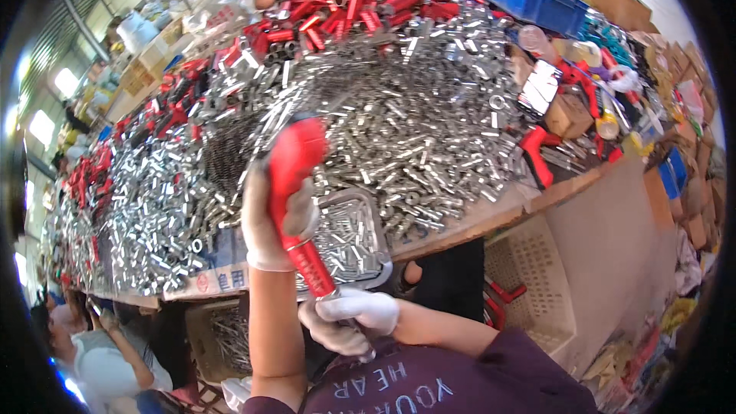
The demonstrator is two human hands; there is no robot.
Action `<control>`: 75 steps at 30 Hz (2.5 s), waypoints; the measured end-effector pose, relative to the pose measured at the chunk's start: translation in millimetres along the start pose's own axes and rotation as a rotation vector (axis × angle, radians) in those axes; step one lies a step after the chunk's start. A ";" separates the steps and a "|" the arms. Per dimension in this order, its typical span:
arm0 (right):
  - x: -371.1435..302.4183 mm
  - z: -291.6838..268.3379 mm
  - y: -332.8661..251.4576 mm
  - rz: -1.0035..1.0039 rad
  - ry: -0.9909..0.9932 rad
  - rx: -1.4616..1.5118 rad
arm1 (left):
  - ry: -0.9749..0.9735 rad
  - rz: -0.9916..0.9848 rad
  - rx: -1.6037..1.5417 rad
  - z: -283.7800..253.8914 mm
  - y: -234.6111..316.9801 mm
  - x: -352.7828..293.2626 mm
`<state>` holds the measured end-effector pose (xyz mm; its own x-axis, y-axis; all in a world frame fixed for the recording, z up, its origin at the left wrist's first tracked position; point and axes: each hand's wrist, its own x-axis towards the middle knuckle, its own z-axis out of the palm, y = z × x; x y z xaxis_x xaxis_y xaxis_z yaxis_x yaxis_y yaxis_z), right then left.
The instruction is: The person assembles hand tools by retrieving metal tubes, inserting small metal components from a tray into the tubes, and attaching plastic handles by hand.
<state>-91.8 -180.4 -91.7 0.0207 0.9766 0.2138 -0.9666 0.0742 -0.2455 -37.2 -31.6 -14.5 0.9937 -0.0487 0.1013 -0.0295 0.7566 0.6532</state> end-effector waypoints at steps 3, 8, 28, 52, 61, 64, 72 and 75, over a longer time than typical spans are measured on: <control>9.1 -5.2 -6.1 -0.500 1.054 -1.392 | 0.293 0.329 0.840 28.7 -4.4 -5.7; -3.6 -3.2 -0.3 -0.149 0.174 -0.358 | 0.084 -0.028 0.180 10.8 5.5 -4.0; -8.0 -61.2 -30.4 -0.535 0.347 -0.971 | 1.084 -0.479 2.367 -210.8 90.8 -74.7; -8.7 -93.7 -41.5 -0.260 0.530 -0.566 | 0.311 -0.089 1.423 -134.8 -27.9 -61.1; -4.1 -83.1 -43.2 -0.227 0.559 -0.561 | 0.272 -0.156 1.394 -124.5 -21.0 -56.6; -5.1 -86.0 -43.4 -0.235 0.546 -0.553 | 0.275 -0.147 1.410 -124.0 -21.4 -56.9; -5.3 -85.4 -43.5 -0.231 0.559 -0.557 | 0.275 -0.165 1.384 -123.0 -20.3 -56.4; -4.6 -81.7 -44.1 -0.219 0.571 -0.581 | 0.275 -0.125 1.409 -121.9 -20.4 -56.3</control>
<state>-28.5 -171.7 -159.1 0.4697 0.8684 -0.1590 -0.6438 0.2137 -0.7347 -79.3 35.3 -124.9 0.9819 0.1826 -0.0503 0.1388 -0.5130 0.8471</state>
